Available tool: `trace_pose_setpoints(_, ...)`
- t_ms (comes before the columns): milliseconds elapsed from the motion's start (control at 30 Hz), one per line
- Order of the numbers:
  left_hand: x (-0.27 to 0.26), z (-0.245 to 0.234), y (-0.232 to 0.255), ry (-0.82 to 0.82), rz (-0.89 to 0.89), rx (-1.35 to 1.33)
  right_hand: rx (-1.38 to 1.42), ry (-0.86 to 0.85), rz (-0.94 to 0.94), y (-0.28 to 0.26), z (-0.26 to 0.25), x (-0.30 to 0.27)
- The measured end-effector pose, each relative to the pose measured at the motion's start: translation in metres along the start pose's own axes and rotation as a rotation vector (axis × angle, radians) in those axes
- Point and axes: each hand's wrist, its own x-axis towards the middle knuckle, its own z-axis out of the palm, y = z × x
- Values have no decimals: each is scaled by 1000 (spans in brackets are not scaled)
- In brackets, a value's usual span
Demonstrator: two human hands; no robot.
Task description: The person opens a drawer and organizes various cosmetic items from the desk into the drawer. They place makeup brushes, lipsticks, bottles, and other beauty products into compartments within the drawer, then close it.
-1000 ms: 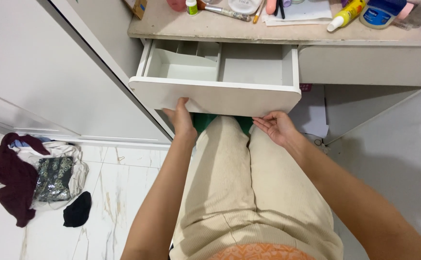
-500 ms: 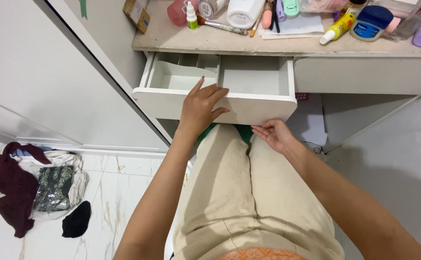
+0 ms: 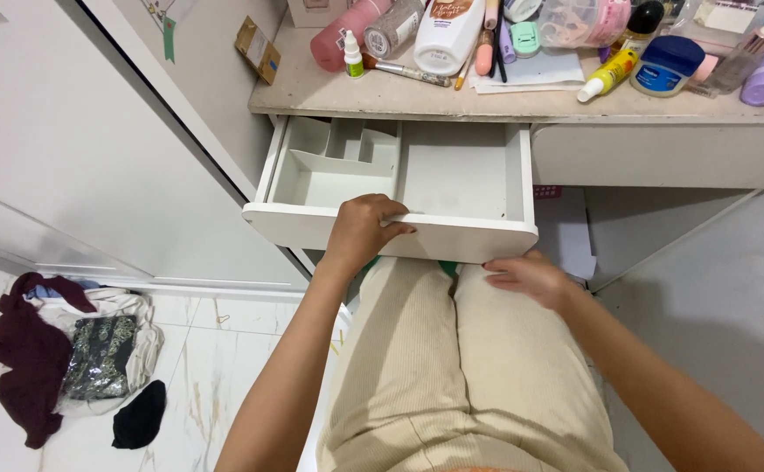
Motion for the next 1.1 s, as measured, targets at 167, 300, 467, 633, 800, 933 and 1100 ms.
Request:
trace_pose_setpoints(167, -2, 0, 3, -15, -10, -7, -840, 246, -383, -58, -16, -53)
trace_pose_setpoints(300, -1, -5, 8, -22, 6, -25, -1160, 308, -817, -78, 0, -75)
trace_pose_setpoints(467, 0, -5, 6, -38, 9, -16, -1272, 200, -988, -61, 15, -36)
trace_pose_setpoints(633, -4, -3, 6, -47, 11, 4, -1253, 176, -1027, -41, 19, -7)
trace_pose_setpoints(800, -11, 3, 7, -62, -7, 30, -1297, 195, -1044, -26, 20, 6)
trace_pose_setpoints(933, -19, 4, 10, -71, -10, 30, -1323, 204, -1092, -17, 18, 3)
trace_pose_setpoints(1100, -26, 5, 9, -79, -3, 71, -1310, 205, -1124, -16, 16, -2)
